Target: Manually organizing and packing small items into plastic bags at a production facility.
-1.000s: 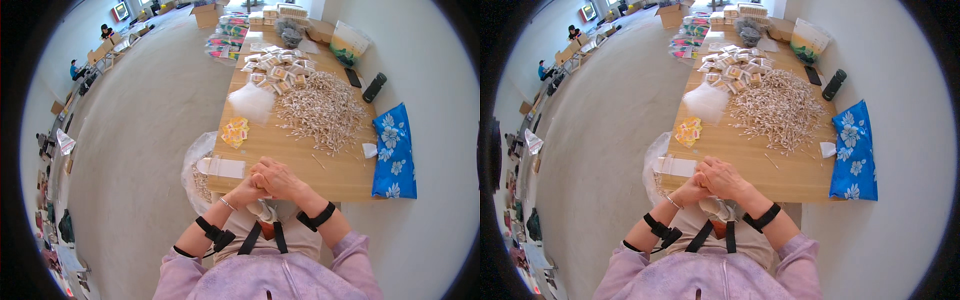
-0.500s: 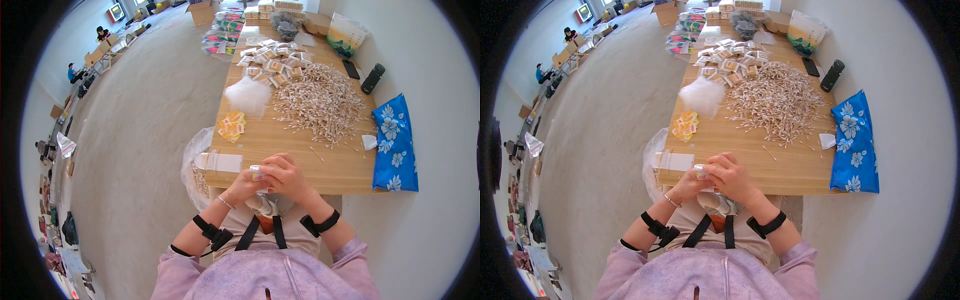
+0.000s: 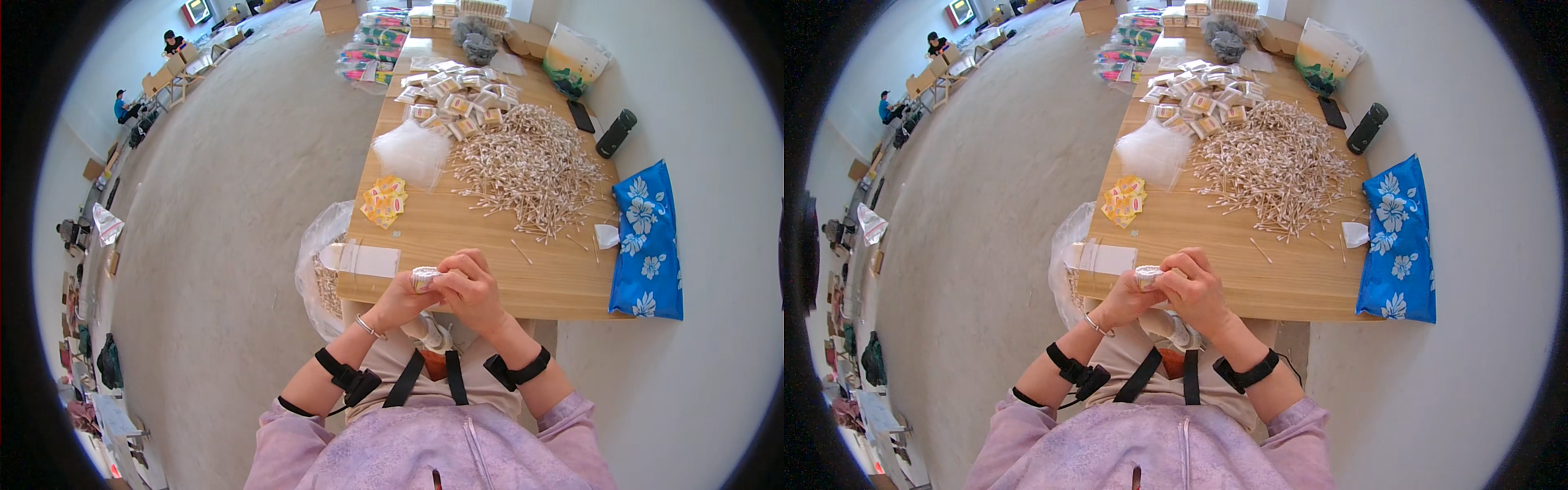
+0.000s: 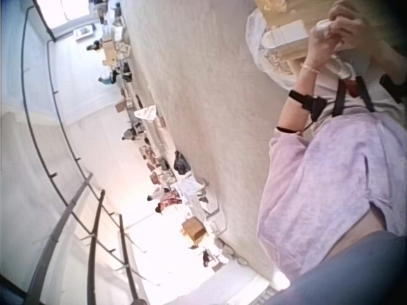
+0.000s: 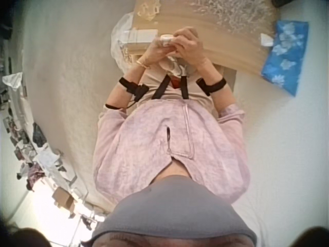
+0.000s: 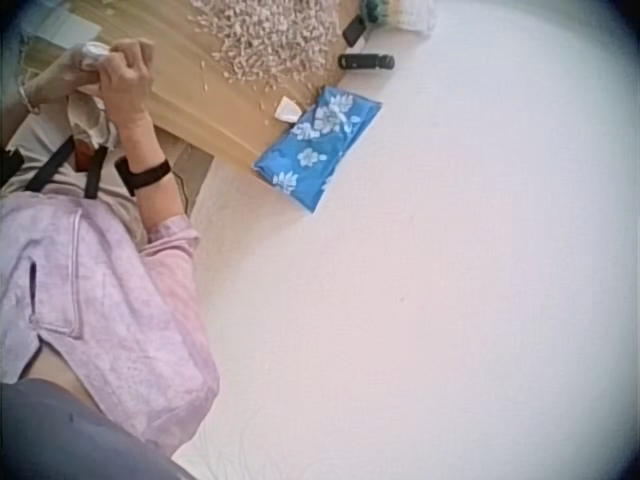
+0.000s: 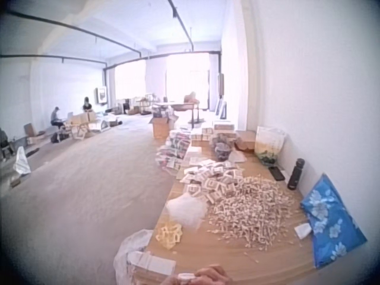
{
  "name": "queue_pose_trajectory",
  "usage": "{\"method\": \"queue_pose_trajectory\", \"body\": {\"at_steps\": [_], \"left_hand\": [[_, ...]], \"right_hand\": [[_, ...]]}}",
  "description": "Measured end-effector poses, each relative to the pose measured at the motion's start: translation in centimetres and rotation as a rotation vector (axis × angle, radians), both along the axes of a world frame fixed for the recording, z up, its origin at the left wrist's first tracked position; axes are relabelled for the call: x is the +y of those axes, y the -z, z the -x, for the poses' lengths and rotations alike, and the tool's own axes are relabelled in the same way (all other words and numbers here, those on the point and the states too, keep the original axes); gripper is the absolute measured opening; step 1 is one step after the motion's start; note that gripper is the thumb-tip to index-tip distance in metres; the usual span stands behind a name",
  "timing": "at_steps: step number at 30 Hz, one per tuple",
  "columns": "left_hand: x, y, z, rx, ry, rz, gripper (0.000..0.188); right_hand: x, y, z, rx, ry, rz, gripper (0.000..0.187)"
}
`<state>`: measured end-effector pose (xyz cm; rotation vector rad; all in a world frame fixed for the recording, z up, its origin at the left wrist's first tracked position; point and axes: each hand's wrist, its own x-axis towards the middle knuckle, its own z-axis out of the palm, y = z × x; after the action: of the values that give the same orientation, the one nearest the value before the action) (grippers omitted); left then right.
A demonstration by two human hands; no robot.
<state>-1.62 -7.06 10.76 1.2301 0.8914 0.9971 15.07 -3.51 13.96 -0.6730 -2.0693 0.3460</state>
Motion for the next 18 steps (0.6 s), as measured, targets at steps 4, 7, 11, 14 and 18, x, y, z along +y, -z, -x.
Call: {"method": "queue_pose_trajectory", "body": {"at_steps": [4,7,11,14,18], "left_hand": [[-0.2,-1.2,-0.1,0.145,-0.032,-0.022,0.007],[-0.2,-1.4,-0.1,0.27,-0.022,-0.018,0.012],[-0.4,-1.2,-0.1,0.295,0.023,0.0,0.015],[-0.5,-1.4,-0.2,0.283,0.018,0.015,0.015],[-0.4,-0.5,-0.3,0.261,0.027,-0.012,0.016]], "right_hand": [[0.1,-0.2,-0.5,0.025,-0.036,0.134,0.014],[0.5,-0.8,-1.5,-0.031,-0.125,0.206,0.016],[0.6,-1.1,-2.1,-0.063,-0.206,0.295,0.017],[0.6,-1.4,-2.4,-0.072,-0.21,0.329,0.018],[1.2,-0.1,-3.1,0.091,-0.243,0.494,0.014]]}}
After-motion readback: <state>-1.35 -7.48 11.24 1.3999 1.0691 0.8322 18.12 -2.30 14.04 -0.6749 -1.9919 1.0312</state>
